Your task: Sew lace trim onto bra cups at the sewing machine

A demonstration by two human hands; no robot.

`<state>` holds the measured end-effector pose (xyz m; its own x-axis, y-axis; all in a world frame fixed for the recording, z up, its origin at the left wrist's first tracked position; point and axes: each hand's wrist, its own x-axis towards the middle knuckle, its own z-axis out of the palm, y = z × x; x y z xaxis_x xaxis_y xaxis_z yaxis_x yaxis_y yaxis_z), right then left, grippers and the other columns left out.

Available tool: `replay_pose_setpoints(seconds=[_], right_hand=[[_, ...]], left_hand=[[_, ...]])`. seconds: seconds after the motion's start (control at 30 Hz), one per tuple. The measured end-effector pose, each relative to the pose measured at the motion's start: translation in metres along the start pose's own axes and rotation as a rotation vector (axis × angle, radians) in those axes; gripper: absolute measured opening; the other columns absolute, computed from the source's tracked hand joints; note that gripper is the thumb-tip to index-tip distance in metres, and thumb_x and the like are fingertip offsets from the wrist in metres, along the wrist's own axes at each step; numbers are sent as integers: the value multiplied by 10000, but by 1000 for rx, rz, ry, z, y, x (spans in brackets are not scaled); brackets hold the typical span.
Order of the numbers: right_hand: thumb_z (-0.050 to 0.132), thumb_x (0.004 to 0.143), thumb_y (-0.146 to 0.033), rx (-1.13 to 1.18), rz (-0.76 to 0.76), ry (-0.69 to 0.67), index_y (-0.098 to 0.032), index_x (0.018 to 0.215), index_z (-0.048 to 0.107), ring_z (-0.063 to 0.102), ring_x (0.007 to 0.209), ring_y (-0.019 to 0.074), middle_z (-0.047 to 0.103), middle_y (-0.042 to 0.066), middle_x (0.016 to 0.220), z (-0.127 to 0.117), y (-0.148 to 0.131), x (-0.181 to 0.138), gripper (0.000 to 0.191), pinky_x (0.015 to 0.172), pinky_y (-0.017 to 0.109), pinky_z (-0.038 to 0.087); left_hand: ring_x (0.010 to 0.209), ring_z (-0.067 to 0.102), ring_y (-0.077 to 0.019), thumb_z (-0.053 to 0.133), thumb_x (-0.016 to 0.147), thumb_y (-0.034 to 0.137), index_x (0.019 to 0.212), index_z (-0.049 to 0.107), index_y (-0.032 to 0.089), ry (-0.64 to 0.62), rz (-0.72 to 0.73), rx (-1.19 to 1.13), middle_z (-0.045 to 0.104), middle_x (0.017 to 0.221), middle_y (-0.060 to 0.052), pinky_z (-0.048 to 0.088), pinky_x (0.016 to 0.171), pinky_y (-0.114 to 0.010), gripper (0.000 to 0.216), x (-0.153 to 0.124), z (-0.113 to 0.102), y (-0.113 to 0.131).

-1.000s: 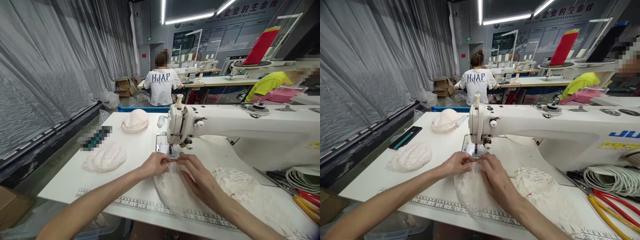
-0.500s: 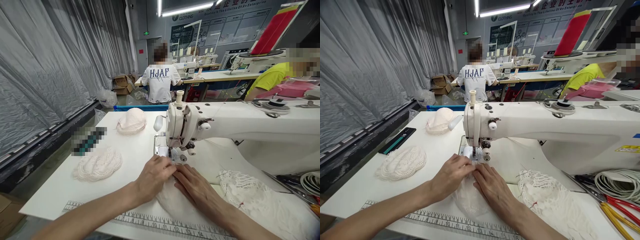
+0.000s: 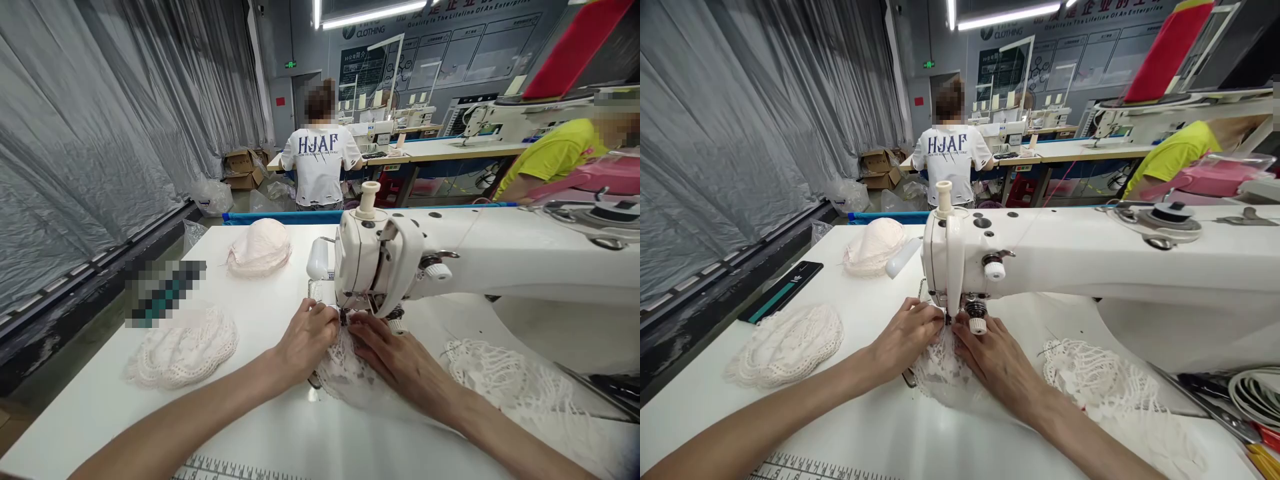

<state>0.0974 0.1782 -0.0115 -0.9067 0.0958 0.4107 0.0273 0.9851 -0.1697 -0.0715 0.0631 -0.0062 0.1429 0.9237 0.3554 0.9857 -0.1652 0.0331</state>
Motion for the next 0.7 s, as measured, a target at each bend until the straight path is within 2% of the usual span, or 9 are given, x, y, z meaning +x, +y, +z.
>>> replay_pose_setpoints(seconds=[0.1, 0.3, 0.47, 0.57, 0.63, 0.7], right_hand=[[390, 937, -232, -33, -2, 18, -184, 1155, 481, 622, 884, 246, 573, 123, 1203, 2, 4, 0, 241, 717, 416, 525], [354, 958, -261, 20, -6, 28, -210, 1225, 443, 601, 999, 233, 570, 90, 1229, 5, 13, -2, 286, 824, 412, 507], [369, 957, -305, 30, -40, -62, -160, 1271, 426, 587, 1020, 249, 549, 148, 1244, -4, 12, -4, 351, 826, 441, 499], [382, 942, -391, 66, -81, -113, -154, 1212, 494, 546, 1083, 261, 556, 161, 1225, -17, -2, -8, 376, 840, 442, 487], [434, 875, -525, 104, -145, -108, -151, 1127, 548, 524, 1106, 269, 581, 151, 1183, -23, -14, -12, 464, 899, 466, 451], [466, 805, -616, 112, -200, -87, -138, 1066, 569, 536, 1073, 274, 603, 149, 1129, -26, -24, -16, 555, 923, 487, 428]], left_hand=[[853, 564, -150, 505, 849, 93, 803, 556, 144, 2, -9, -8, 611, 932, -23, 370, 809, -342, 86, 1, -1, -2], [825, 567, -144, 470, 877, 102, 781, 557, 143, 23, -14, -4, 623, 924, -30, 352, 828, -349, 136, 2, 0, -5], [838, 581, -146, 477, 893, 149, 848, 584, 145, 32, -27, -13, 634, 994, -46, 334, 844, -359, 116, -1, -3, -4], [868, 596, -129, 461, 914, 189, 910, 604, 167, 31, -27, -114, 631, 1056, -38, 310, 886, -365, 145, -10, -15, 6], [891, 600, -122, 466, 920, 271, 898, 619, 191, 5, 6, -204, 648, 1016, -11, 296, 915, -364, 174, -18, -24, 17], [904, 599, -140, 513, 869, 440, 887, 622, 190, -18, 51, -251, 661, 963, -5, 301, 925, -370, 273, -27, -29, 27]])
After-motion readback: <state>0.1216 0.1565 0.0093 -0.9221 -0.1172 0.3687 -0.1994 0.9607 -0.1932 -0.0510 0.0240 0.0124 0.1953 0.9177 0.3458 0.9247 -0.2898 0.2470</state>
